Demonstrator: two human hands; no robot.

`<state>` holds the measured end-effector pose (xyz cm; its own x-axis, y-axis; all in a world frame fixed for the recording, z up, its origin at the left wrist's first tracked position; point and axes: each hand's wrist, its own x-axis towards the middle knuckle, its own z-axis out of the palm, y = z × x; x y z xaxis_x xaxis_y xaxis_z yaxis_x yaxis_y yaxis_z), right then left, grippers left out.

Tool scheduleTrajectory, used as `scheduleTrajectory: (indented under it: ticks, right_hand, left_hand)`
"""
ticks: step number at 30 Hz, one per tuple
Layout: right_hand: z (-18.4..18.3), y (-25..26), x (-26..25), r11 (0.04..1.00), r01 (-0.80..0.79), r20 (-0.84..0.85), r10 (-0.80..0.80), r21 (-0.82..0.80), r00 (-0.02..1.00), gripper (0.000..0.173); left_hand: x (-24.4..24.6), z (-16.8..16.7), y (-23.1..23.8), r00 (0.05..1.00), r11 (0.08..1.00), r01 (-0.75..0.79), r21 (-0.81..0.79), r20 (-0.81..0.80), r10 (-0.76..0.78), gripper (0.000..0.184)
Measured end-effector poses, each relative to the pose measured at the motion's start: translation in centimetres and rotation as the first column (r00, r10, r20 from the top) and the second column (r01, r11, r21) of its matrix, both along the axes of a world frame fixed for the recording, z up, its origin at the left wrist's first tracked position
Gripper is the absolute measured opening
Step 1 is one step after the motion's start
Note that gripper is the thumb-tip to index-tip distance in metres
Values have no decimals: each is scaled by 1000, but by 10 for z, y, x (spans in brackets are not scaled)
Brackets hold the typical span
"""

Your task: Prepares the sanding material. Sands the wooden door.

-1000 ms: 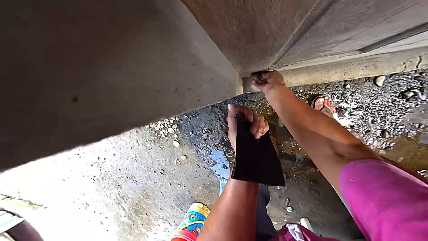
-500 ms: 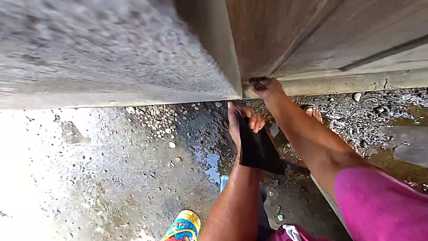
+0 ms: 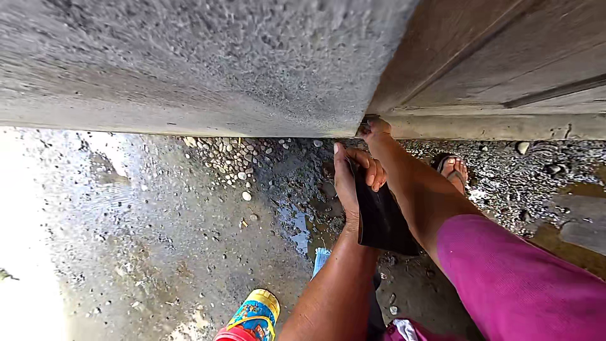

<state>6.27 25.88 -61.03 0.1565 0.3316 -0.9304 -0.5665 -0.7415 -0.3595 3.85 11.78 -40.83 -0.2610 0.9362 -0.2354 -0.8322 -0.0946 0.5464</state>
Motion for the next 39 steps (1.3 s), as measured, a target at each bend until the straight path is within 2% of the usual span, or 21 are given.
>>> scheduleTrajectory:
  ticks: [3,5,6,7,8,10,12,13,14,16,18,21,23,26,29,33,37,39]
  right_hand:
    - [4,11,-4,998,67,-56,-67,0,996,19]
    - [23,7,2,994,111,-128,-109,9,986,21]
    - [37,5,6,990,136,-162,-131,21,978,22]
    - [57,0,10,988,152,-201,-141,41,969,19]
    - [83,-7,16,984,158,-244,-132,88,961,18]
    - [135,-28,36,931,162,-333,-46,327,942,11]
    - [160,-47,55,785,134,-325,90,605,942,16]
    - [158,-55,62,779,74,-243,102,622,965,18]
    - [149,-60,63,836,5,-128,78,549,989,15]
    - [120,-63,54,959,-117,87,98,257,991,14]
    - [96,-53,40,973,-220,134,210,69,969,29]
    - [39,-26,17,953,-298,164,285,58,944,39]
    - [7,-11,1,958,-282,186,268,56,945,38]
    - [-4,-3,-7,965,-258,157,247,54,956,38]
    - [37,-8,-1,960,-262,75,255,102,964,38]
    - [111,-15,11,929,-304,94,290,211,952,28]
    - [192,-20,27,930,-164,-68,196,328,978,27]
    - [234,-28,40,859,-33,-196,153,510,969,17]
  left_hand:
    - [5,5,1,998,993,-30,-116,-55,23,69]
    - [8,11,0,994,969,-46,-241,-107,21,64]
    - [9,8,1,993,969,-39,-245,-113,11,63]
    - [8,-5,-1,996,982,-26,-184,-88,10,63]
    - [5,-28,-2,999,999,-15,-50,-30,14,65]
    - [5,-45,-2,997,997,-37,63,64,33,67]
    - [2,-23,1,994,998,-64,16,85,62,69]
    - [1,-12,0,995,998,-58,4,84,57,70]
    - [2,-4,-1,997,999,-50,-1,58,50,70]
    - [8,11,-2,998,997,-57,-56,-36,55,70]
    - [13,25,-3,992,982,-93,-166,-104,77,67]
    - [13,18,-6,995,991,-104,-90,-14,103,69]
    - [12,18,-4,992,985,-124,-123,-42,120,67]
    - [15,16,2,989,972,-129,-198,-99,111,66]
    - [15,15,8,993,981,-119,-156,-42,113,67]
    - [7,19,4,996,980,-90,-179,2,92,66]
    - [-3,27,-5,996,977,-93,-189,-9,93,68]
    - [-8,28,-8,989,972,-144,-187,6,148,69]
